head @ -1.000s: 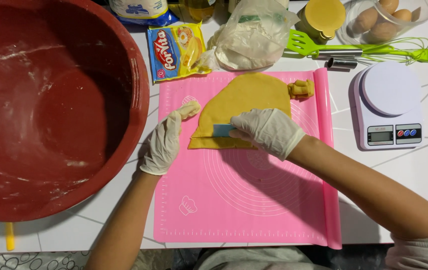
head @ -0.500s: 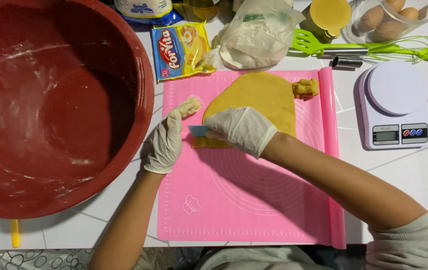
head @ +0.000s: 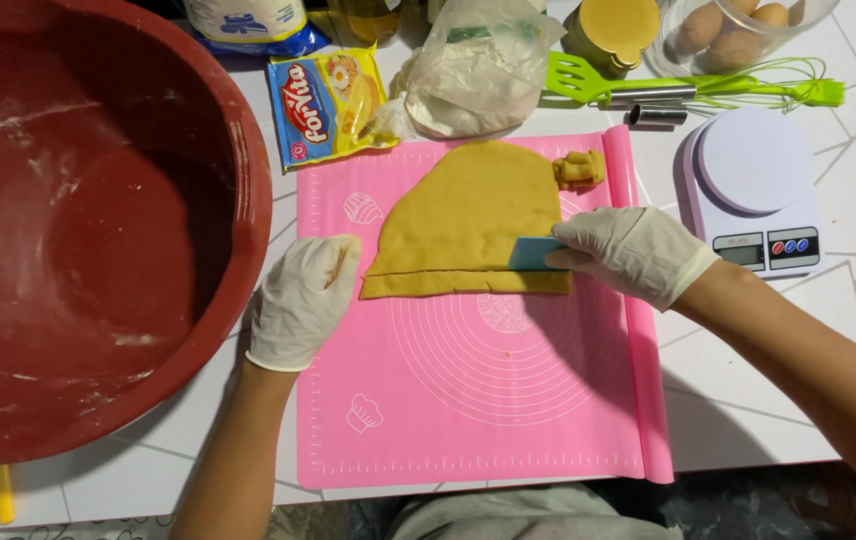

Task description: Person is portioning yellow dough, rolling it into small balls, and using a scraper to shape them on a silicone mat.

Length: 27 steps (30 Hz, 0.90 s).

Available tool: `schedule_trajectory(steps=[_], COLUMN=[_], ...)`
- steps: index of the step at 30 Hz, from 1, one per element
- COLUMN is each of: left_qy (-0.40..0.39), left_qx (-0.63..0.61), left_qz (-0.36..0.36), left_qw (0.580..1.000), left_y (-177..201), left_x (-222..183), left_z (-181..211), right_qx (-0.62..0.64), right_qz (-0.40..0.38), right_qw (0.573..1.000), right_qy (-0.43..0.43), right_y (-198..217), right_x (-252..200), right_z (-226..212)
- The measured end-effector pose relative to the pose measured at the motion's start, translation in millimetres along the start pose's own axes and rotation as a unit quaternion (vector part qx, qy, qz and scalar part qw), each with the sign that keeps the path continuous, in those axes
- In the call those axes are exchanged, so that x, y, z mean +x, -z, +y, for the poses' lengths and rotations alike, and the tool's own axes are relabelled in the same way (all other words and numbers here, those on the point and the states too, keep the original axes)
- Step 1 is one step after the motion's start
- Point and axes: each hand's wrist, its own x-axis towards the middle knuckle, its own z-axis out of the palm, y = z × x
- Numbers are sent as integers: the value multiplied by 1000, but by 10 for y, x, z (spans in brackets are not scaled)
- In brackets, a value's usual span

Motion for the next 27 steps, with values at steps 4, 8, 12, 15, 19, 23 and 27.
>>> schedule_trajectory(steps=[4, 8, 12, 15, 19, 23, 27], left_qy=[45, 62, 93, 109, 100, 85, 32], left_qx=[55, 37, 28, 47, 9, 9, 152], left_qz=[-29, -65, -102, -119, -110, -92, -41], left_qw=[997, 995, 990, 986, 989, 992, 987], left_y=[-6, 191, 237, 228, 265, 171, -27], left_x=[-68, 41, 36, 36, 65, 16, -85], left_z=[3, 228, 236, 231, 277, 196, 51], right_qx=[53, 30, 104, 127, 104, 92, 54], right_qz=[31, 37, 9, 1, 32, 49, 67], right_qw=[998, 999, 995, 992, 994, 994, 993], right_qy=[-24, -8, -9, -5, 8, 30, 78], right_y=[156, 93, 170, 238, 79, -23, -47], right_x=[-120, -3, 91, 116, 228, 383, 556], right_z=[-102, -103, -216, -359, -483, -708, -1017])
